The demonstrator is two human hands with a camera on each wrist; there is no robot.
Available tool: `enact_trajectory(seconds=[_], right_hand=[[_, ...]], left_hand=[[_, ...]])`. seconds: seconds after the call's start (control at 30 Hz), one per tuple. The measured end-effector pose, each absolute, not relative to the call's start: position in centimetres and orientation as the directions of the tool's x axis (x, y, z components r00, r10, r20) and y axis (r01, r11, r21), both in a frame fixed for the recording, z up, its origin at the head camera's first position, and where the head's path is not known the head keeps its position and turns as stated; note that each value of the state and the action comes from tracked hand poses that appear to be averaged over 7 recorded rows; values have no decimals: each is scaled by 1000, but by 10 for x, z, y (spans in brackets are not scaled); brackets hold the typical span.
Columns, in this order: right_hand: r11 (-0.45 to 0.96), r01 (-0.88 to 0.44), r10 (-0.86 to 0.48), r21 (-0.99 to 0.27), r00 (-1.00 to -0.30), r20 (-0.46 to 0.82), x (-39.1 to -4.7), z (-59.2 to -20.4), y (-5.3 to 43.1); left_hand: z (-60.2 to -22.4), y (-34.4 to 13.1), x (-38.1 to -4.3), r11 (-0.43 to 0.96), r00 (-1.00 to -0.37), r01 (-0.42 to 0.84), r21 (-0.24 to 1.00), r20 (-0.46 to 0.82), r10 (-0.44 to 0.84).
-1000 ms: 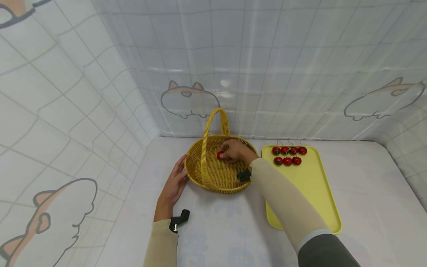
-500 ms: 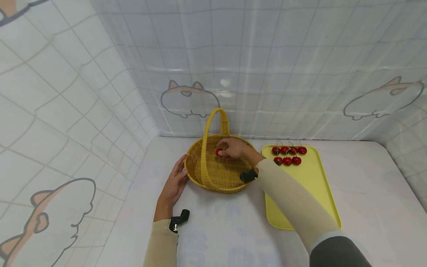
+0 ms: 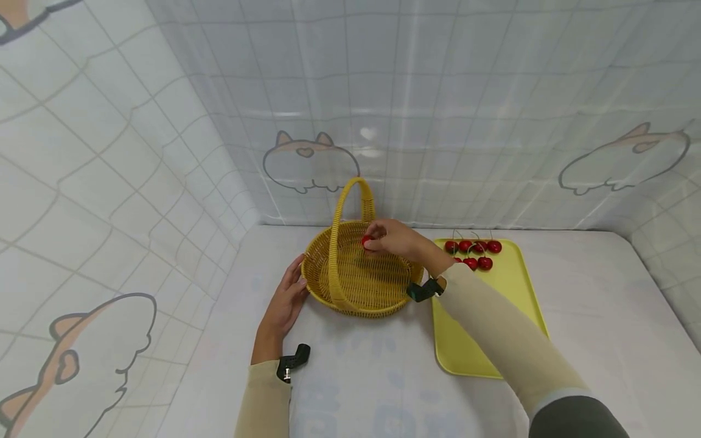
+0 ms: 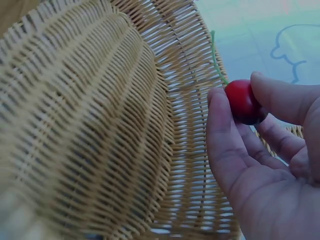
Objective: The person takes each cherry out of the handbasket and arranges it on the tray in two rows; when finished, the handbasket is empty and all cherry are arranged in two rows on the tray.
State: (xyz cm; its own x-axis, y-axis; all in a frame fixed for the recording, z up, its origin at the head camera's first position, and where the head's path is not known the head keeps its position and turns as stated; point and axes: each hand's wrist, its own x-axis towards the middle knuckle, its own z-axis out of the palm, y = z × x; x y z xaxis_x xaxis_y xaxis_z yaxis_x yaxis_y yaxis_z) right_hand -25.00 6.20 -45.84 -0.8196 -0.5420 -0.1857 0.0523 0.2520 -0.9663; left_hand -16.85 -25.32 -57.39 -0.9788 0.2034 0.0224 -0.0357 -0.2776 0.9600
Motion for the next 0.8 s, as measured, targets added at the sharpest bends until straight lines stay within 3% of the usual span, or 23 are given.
enact_trajectory(seconds=[0.37,0.6,0.8], right_hand=[[343,-85,-487,-935,-867,-100,-238,-456,99],[197,-28,-410,-980,-910,-57,-229,-457,116],[256,-22,-284,-966,-957,-53,-219,-455,136]], left_hand=[[-574,-257,-168,-290,-975,-33,956,33,218],[-575,-258,-167,-292,-976,-23,956,42,213],[-575,-257,-167,-298,-975,-20,955,47,217]])
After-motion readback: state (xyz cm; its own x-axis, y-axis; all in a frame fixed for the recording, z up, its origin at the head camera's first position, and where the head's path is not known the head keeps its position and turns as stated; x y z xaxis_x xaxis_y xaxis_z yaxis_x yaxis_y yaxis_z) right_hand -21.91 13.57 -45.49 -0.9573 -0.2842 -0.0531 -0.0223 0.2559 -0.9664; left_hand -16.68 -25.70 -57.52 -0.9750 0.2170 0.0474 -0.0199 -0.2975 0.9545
